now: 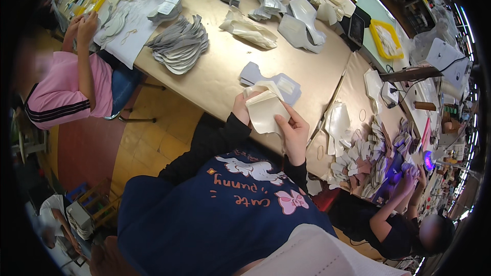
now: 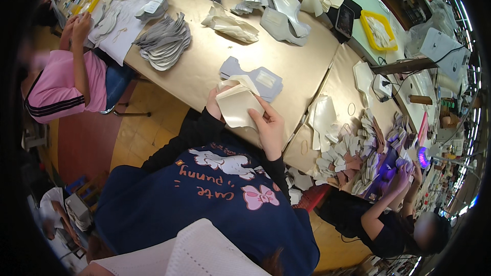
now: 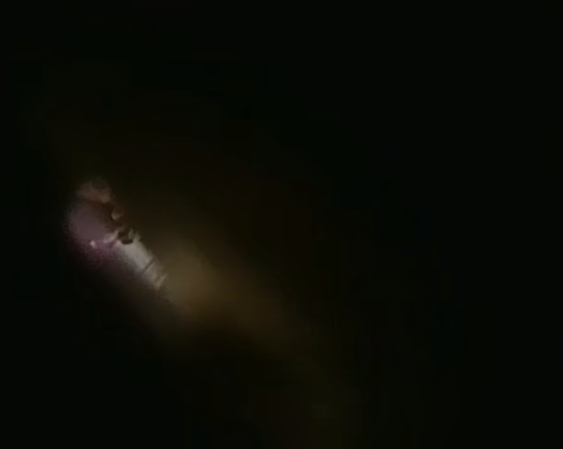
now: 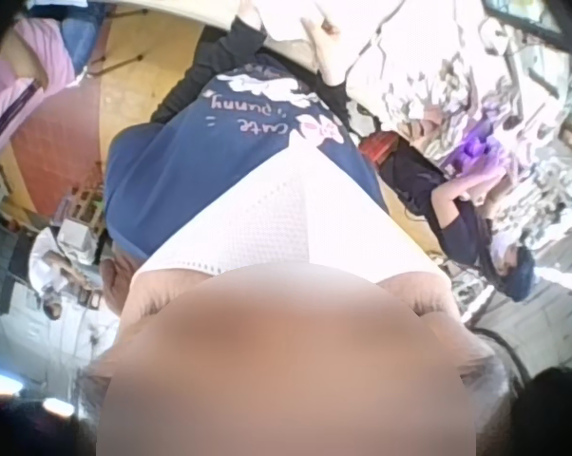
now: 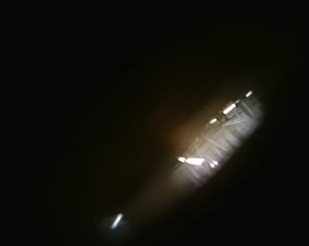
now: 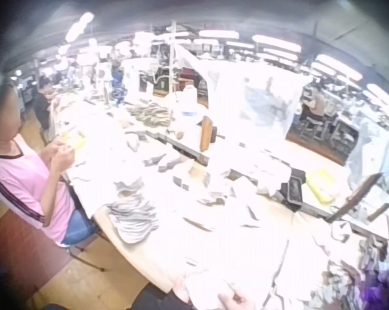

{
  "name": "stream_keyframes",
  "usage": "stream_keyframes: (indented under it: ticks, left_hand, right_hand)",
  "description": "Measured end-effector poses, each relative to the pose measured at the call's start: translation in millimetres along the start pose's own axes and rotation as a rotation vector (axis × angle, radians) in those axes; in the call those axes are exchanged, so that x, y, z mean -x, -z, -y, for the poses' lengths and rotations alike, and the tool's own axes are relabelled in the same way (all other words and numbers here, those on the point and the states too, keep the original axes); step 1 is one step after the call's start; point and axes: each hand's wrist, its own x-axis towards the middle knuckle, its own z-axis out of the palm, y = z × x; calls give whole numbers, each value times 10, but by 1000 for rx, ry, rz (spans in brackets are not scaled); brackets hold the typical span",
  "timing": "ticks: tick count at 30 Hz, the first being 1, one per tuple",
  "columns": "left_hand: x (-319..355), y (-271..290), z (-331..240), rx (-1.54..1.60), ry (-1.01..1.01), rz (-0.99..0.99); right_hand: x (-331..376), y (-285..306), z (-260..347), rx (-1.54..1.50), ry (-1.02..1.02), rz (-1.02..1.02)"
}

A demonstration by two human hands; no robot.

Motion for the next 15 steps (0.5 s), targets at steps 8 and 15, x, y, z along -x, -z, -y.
stream_keyframes:
  ticks: [8,15]
  left_hand:
    - [86,-57,-83,-48,39,-15]
    - [109,-137,-19,-100,18,182]
  right_hand:
    - [-48,37,-98,-67,93,-40]
    - [10,54,-32,-239,1,-60]
